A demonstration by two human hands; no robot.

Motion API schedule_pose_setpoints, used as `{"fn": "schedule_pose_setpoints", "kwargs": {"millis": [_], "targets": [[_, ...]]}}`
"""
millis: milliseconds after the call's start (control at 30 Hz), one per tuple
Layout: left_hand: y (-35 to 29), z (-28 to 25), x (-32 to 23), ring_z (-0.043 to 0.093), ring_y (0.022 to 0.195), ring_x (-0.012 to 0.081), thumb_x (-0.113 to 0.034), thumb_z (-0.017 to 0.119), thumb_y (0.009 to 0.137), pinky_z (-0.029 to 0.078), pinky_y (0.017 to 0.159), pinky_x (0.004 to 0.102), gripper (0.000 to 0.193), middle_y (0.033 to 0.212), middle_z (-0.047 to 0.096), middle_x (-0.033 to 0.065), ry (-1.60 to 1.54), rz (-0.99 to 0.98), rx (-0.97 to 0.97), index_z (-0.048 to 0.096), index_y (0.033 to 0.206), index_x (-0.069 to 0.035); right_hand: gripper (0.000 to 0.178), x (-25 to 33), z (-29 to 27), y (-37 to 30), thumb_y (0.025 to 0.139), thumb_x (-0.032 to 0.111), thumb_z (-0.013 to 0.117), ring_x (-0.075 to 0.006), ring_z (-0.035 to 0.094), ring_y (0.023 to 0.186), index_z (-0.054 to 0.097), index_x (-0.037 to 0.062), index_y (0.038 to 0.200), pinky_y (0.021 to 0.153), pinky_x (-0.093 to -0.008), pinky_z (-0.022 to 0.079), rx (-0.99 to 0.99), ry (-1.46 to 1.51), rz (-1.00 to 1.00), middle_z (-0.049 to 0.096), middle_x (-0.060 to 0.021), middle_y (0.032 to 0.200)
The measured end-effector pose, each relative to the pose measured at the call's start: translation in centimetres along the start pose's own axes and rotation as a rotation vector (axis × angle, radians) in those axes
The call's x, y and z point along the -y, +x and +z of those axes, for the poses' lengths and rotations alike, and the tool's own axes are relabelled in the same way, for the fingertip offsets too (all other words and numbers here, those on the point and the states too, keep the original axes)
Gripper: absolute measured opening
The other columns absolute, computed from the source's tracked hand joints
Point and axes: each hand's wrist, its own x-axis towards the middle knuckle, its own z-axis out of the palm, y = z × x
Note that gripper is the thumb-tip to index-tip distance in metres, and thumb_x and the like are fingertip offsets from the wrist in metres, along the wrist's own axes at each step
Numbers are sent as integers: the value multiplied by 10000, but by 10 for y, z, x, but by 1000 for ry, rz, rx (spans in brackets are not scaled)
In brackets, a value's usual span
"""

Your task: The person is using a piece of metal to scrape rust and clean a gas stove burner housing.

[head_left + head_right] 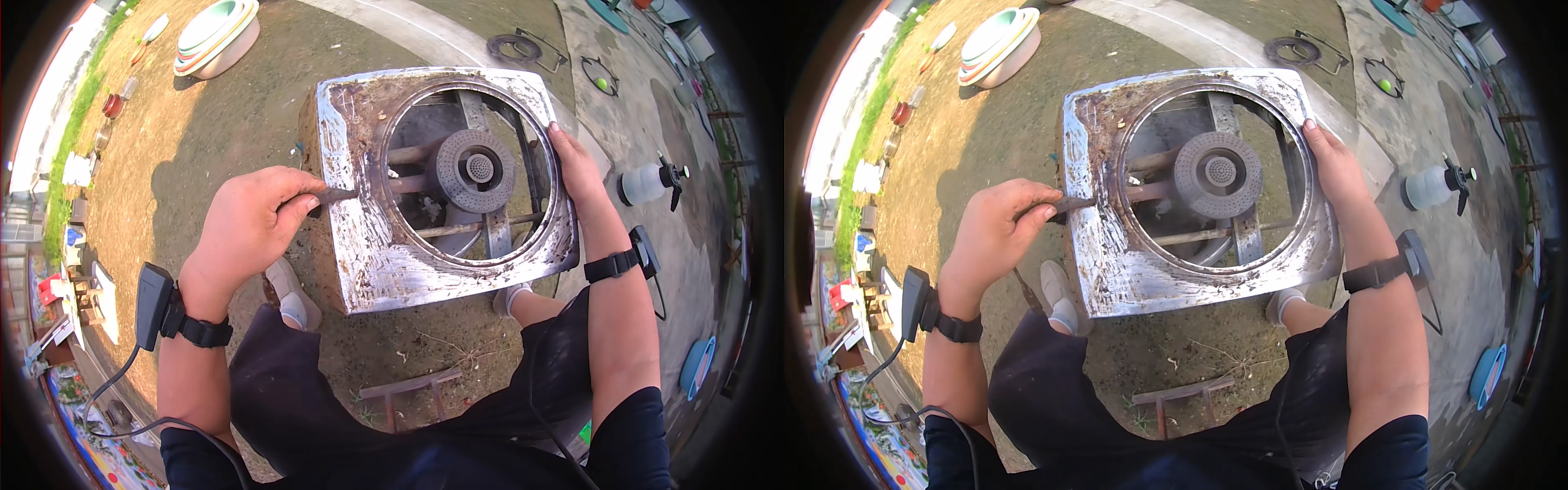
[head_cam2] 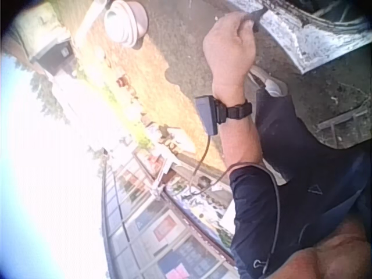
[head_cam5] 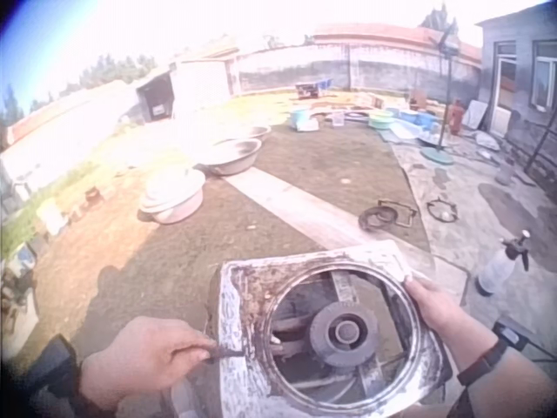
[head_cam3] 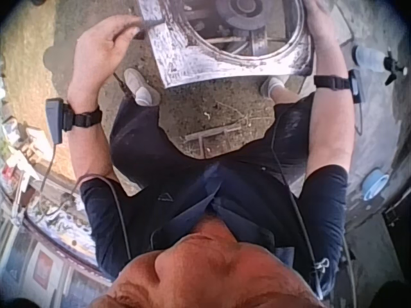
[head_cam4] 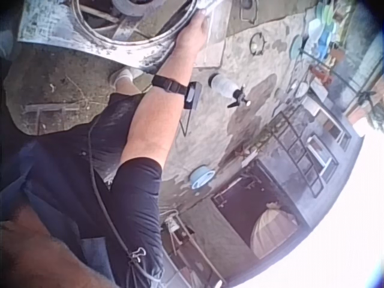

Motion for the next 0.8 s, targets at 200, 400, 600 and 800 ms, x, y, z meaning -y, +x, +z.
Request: {"fn": "schedule_pose_setpoints", "kwargs": {"millis": [200, 400, 600, 800], "targets": [[6, 3, -6, 743, 896, 305, -56, 720, 958, 577, 798, 373, 185, 1022, 762, 159, 86, -38, -79, 770, 1133, -25, 590, -1, 1, 1, 1100, 486, 599, -89, 705, 856, 655, -33, 1375, 792, -257, 567, -3, 20, -10, 771, -48, 1071], [8, 3, -4, 746, 896, 288, -56, 724, 956, 577, 795, 371, 188, 1033, 765, 163, 55, -61, -72, 766, 1135, -16, 565, -2, 1, 4, 1099, 474, 608, -89, 706, 872, 675, -27, 1350, 802, -251, 564, 18, 80, 7, 773, -50, 1076], [0, 2, -3, 754, 903, 279, -52, 723, 960, 582, 802, 366, 171, 1001, 766, 161, -5, -49, 14, 765, 1119, -7, 558, 4, 2, -1, 1098, 473, 609, -87, 701, 873, 685, -28, 1331, 807, -249, 561, 9, 49, 9, 771, -47, 1074], [31, 2, 11, 753, 903, 265, -60, 712, 975, 580, 825, 349, 179, 1000, 770, 158, 53, -115, -87, 751, 1134, 12, 575, 4, 6, -2, 1092, 475, 616, -84, 701, 869, 670, -32, 1359, 800, -247, 559, 0, 46, 9, 771, -43, 1063]]}}
